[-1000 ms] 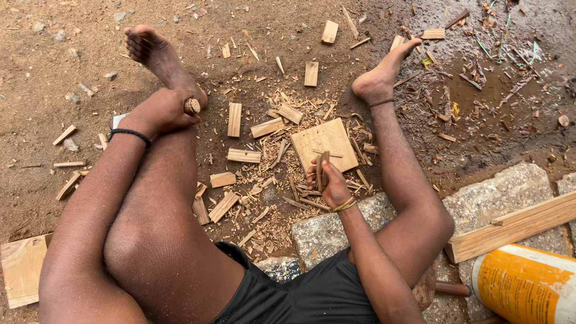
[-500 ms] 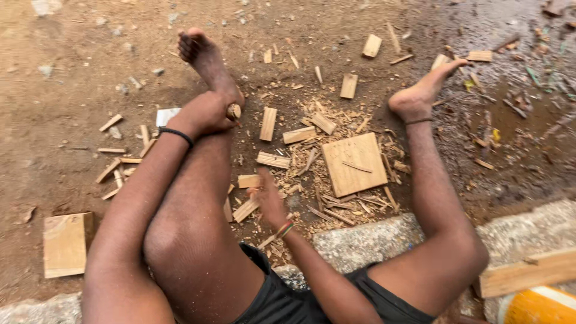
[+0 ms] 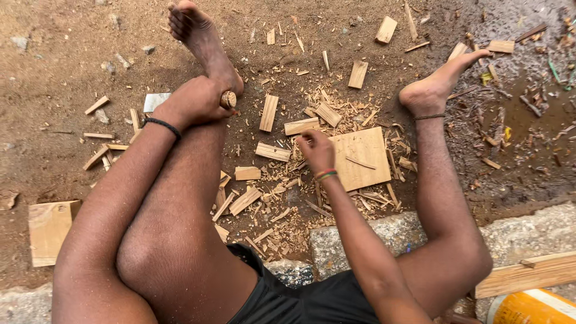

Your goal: The person sits on the ground and uses a wooden mallet to strike a small cylindrical wooden piece held in the left hand. The person repeatedly positions the piece and strikes it, creating wood shavings and small fragments that accumulate on the ground.

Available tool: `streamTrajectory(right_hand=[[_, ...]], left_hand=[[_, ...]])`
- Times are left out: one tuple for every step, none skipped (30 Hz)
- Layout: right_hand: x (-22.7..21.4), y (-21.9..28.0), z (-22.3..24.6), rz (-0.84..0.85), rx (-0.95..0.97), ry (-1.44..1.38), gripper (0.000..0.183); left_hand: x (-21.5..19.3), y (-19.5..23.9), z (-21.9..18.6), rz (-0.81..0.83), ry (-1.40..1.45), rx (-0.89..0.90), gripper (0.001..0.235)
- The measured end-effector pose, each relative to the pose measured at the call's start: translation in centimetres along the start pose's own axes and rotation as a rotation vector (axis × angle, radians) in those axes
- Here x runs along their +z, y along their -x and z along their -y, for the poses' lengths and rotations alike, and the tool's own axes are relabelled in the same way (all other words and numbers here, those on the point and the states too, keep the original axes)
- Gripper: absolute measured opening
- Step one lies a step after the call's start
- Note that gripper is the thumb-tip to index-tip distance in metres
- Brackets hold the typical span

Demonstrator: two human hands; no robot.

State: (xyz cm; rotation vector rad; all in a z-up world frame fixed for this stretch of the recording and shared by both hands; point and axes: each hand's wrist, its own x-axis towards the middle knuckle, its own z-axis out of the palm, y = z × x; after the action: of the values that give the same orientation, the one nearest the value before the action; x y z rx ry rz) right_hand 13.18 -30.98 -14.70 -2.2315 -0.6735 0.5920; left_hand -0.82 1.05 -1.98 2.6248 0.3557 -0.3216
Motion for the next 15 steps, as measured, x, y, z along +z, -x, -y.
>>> streamTrajectory(right_hand=[[1.0,0.3,1.1,0.044,-0.048,0.099,0.028],[2.0,0.5,2.2,0.094,-0.096,0.228,0.031],[3.0,0.8,3.2,0.142,-0.148,0.355,0.035],[3.9,1.0,3.9,0.19,-0.2,0.482,0.04],[4.5,1.2,4.4,0.195,-0.269,0.569,0.046],[5.2,1.4,4.8,0.199,-0.339,0.655,0.052],[5.5,1.7,4.9,0.201,-0.406,0.745,0.059],[5.6,1.8,4.8,0.218,-0.401,0.701,0.056],[5.2,2.0,4.4,0.233,-0.392,0.663,0.054],[4.7,1.8,4.1,0.249,-0.383,0.625,0.052],[3.7,2.1,3.3,0.211,-0.379,0.562,0.048],[2.5,2.5,2.4,0.172,-0.375,0.499,0.045],[1.2,2.9,1.5,0.134,-0.375,0.439,0.041],[-0.5,2.9,0.5,0.07,-0.399,0.412,0.035],[-2.2,2.7,-0.5,0.006,-0.429,0.377,0.03]], left_hand=[[-0.1,0.2,0.0,0.005,-0.006,-0.017,0.034],[-0.1,0.4,0.0,0.009,-0.013,-0.033,0.032],[0.0,0.4,0.1,-0.003,-0.018,-0.027,0.034],[0.1,0.4,0.1,-0.016,-0.023,-0.02,0.037],[0.2,0.2,0.2,-0.033,-0.03,-0.011,0.039],[0.3,0.1,0.3,-0.021,-0.042,-0.006,0.038],[0.4,-0.1,0.4,-0.01,-0.052,0.003,0.038],[0.5,-0.1,0.5,0.001,-0.063,0.011,0.038],[0.6,-0.3,0.7,-0.014,-0.049,0.026,0.037],[0.6,-0.2,1.0,-0.028,-0.035,0.04,0.037],[1.0,-0.4,1.0,-0.034,-0.01,0.067,0.037],[1.2,-0.6,1.2,-0.005,-0.063,0.044,0.035],[1.3,-0.6,1.5,0.02,-0.113,0.017,0.033],[1.5,-0.6,1.5,0.045,-0.164,-0.009,0.032],[1.4,-0.4,1.6,0.046,-0.102,-0.018,0.033]])
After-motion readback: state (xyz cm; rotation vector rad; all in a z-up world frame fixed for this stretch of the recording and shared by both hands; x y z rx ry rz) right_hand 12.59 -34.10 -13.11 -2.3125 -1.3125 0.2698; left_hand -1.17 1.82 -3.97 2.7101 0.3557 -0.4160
